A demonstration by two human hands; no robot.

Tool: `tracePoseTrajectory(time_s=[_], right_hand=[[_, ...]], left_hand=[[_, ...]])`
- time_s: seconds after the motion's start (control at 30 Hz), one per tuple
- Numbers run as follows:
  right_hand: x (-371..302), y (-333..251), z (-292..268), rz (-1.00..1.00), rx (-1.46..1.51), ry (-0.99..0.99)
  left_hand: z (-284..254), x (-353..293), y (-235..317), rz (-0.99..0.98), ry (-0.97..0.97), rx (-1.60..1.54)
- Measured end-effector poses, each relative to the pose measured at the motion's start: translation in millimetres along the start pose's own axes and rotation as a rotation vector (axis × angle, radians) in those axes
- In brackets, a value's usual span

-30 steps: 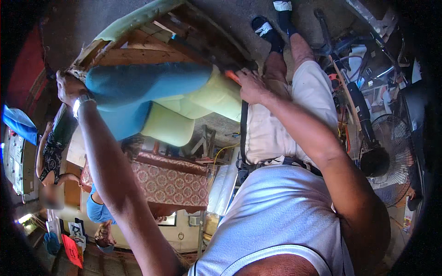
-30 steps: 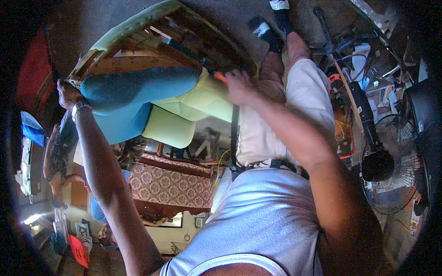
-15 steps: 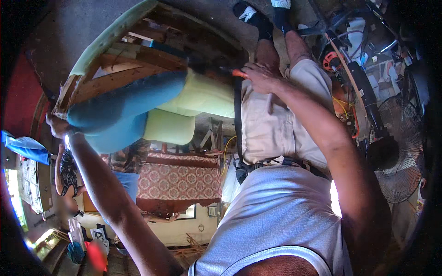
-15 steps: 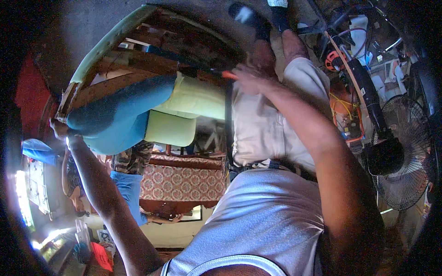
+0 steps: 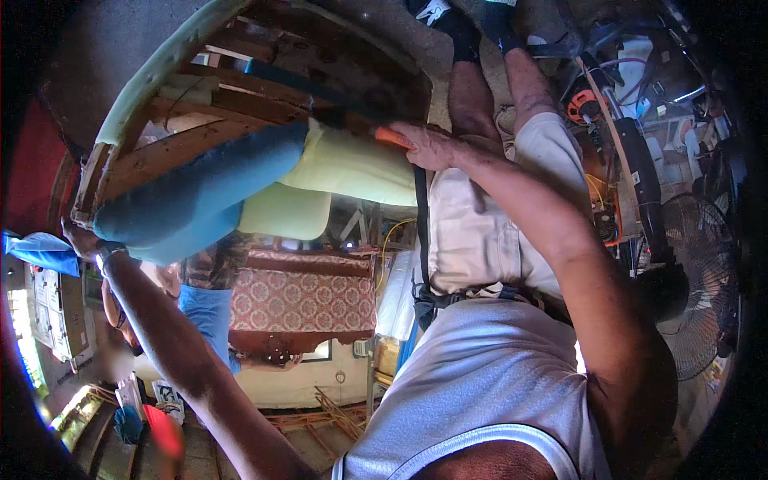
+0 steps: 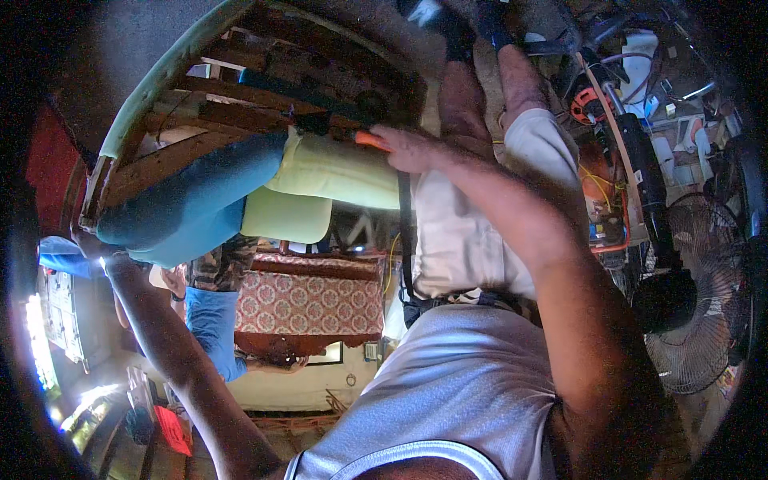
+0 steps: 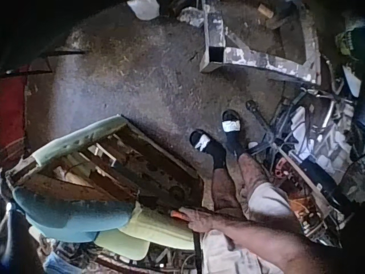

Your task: The recorder is reupholstering a chair by stapling foam and fabric onto the wooden frame.

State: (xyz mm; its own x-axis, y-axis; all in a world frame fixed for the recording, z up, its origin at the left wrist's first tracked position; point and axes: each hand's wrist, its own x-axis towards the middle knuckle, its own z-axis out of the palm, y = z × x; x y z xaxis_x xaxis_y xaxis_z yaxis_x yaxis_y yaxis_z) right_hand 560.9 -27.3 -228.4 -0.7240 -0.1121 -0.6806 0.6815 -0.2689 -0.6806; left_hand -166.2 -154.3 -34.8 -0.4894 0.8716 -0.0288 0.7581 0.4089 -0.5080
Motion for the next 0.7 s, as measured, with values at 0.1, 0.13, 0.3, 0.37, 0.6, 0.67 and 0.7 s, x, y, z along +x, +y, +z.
tracePoseTrajectory(time_s=[0.1, 0.13, 0.3, 0.37, 0.6, 0.67, 0.7], right_hand=[[16, -19, 0, 0.158, 0.077, -0.125], [20, -17, 3, 0.103, 0.102, -0.078], [26, -14, -2, -0.074, 0.023, -0.081], [26, -12, -1, -0.176, -0.182, 0.086], [14, -57, -7, 0.049, -0.122, -0.001], [18, -83, -2, 0.122, -0.162, 0.002], [16, -93, -9, 0.137, -0.188, 0.009]], left_hand=[[-3, 0, -10, -0.022, -0.020, 0.013], [0, 2, -8, -0.029, -0.023, 0.007], [5, 5, -11, -0.072, -0.037, -0.003], [10, 7, -8, -0.095, -0.036, -0.016], [18, 2, -23, -0.189, -0.040, -0.052], [6, 18, -56, -0.258, -0.124, -0.091], [14, 12, -36, -0.338, -0.237, -0.178]])
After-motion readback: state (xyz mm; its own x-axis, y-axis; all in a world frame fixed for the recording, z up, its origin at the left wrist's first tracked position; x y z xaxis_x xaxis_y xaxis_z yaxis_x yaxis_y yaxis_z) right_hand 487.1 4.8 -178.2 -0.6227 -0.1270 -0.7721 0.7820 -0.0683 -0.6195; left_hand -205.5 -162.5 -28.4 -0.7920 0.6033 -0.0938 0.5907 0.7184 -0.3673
